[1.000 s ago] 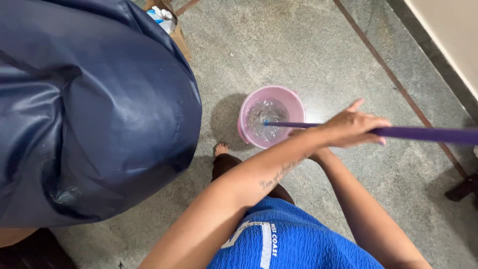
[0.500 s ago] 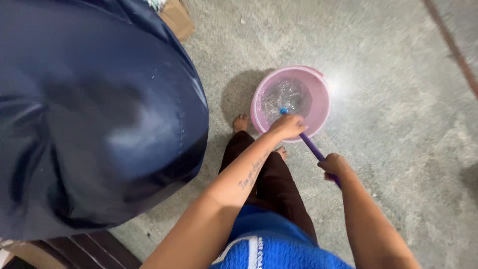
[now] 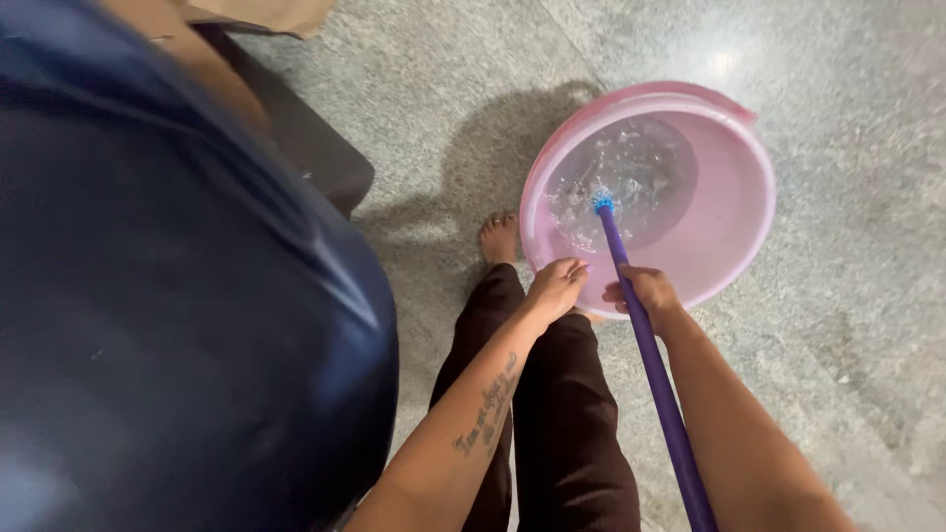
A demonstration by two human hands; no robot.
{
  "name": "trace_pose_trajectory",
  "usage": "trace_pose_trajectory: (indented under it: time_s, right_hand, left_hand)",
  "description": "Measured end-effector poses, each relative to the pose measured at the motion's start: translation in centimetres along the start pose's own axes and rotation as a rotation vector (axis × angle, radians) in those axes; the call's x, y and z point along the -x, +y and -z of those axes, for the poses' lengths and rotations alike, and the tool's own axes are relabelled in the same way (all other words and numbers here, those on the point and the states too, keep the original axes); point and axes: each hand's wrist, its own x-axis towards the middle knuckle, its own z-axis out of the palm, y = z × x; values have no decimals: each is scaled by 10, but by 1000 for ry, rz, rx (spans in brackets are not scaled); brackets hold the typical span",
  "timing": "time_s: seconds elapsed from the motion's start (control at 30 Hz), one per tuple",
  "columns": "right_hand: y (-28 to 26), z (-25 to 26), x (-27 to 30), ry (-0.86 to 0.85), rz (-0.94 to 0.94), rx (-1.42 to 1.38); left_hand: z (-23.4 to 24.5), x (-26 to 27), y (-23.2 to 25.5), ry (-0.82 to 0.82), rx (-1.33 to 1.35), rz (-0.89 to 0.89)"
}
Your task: The person mops the floor using a purple mop and a pink bucket, repeatedly wiping the tile and then wringing the mop head by hand in the bucket.
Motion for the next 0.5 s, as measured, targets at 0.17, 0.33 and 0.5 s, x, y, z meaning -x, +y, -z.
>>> trace_pose_trajectory:
  time_s: [0.17, 0.33, 0.5]
  right_hand:
    - [18, 2, 39, -115, -61, -240]
    - [47, 25, 235, -55, -149, -267]
    - [81, 56, 372, -98, -183, -319]
  left_hand:
    - [-18, 22, -14, -71, -47, 151]
    - [-57, 61, 26, -262, 154, 231]
    - [-95, 102, 97, -301, 711, 560]
